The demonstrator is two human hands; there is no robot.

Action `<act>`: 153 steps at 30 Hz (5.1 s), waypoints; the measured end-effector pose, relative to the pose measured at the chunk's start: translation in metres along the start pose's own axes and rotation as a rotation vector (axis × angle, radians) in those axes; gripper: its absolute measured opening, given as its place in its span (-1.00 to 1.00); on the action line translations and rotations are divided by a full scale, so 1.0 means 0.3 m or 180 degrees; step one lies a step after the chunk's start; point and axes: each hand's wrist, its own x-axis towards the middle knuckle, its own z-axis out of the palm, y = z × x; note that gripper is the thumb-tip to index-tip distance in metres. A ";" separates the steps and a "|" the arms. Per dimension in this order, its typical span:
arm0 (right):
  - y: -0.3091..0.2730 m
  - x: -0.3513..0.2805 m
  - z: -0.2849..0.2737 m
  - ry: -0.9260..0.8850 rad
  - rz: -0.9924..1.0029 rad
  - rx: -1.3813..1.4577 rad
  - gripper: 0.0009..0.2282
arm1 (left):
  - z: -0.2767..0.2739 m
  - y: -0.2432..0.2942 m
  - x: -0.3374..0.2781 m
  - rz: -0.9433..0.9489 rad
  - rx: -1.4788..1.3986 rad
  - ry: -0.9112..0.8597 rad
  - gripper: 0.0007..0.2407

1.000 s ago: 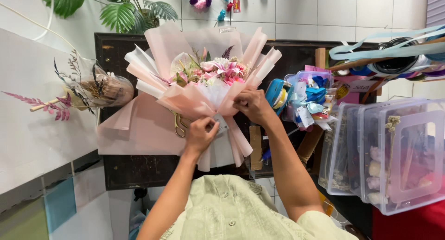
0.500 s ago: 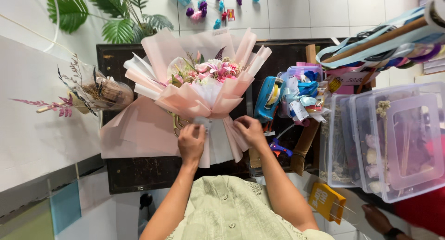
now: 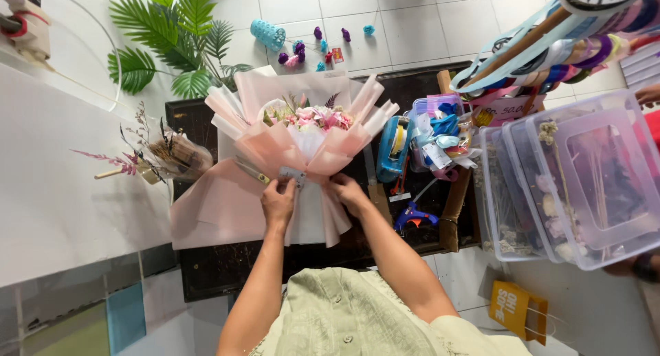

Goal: The person arranges a bouquet by placing flowers into a pink paper wrap and using a glue gun to attach a card to the base.

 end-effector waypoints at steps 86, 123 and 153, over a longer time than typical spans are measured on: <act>0.115 -0.404 0.117 -0.0663 -0.0138 0.2651 -0.94 | -0.148 -0.091 -0.176 -0.0307 -0.1906 -0.1833 -0.77; 0.394 -0.419 -0.489 0.1270 -0.0112 -0.0648 -0.68 | 0.212 0.016 -0.300 0.0176 -0.0777 -0.1708 -0.76; 0.464 -0.184 -0.483 0.2354 0.0389 -0.0310 -0.34 | 0.034 -0.057 -0.191 0.0133 -0.0980 -0.0331 -0.82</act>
